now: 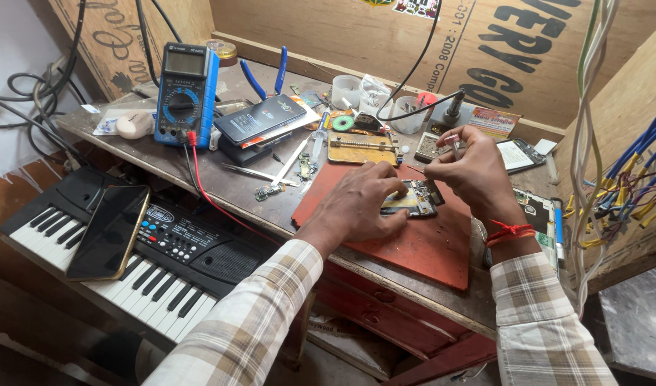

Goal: The person repairs a disassembled mobile phone on a cluttered workbench. They use a screwdriver to work on the phone's internal board, reposition the phone chassis, and manipulate small internal components with their hands while the phone lies open on a red mat.

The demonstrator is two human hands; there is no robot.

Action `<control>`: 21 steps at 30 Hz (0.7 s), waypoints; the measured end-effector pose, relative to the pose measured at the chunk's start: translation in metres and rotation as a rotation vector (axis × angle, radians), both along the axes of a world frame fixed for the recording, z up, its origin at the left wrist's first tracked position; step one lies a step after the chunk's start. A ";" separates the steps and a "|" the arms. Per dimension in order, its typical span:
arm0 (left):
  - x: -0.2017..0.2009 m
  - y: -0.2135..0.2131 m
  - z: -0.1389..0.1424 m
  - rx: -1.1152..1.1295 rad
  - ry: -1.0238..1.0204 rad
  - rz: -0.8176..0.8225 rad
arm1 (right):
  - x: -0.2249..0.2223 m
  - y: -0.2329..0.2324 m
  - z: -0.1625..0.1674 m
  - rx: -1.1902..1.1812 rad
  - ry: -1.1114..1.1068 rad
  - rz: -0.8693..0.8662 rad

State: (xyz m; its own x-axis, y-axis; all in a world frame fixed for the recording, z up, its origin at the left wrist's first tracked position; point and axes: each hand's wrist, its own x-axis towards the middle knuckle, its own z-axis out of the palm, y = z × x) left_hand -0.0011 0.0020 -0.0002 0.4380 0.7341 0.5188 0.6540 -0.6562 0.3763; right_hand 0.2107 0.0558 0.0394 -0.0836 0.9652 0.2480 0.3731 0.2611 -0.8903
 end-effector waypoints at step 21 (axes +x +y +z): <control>-0.001 0.013 -0.011 0.081 -0.078 0.008 | -0.028 -0.109 0.001 0.281 -0.548 0.202</control>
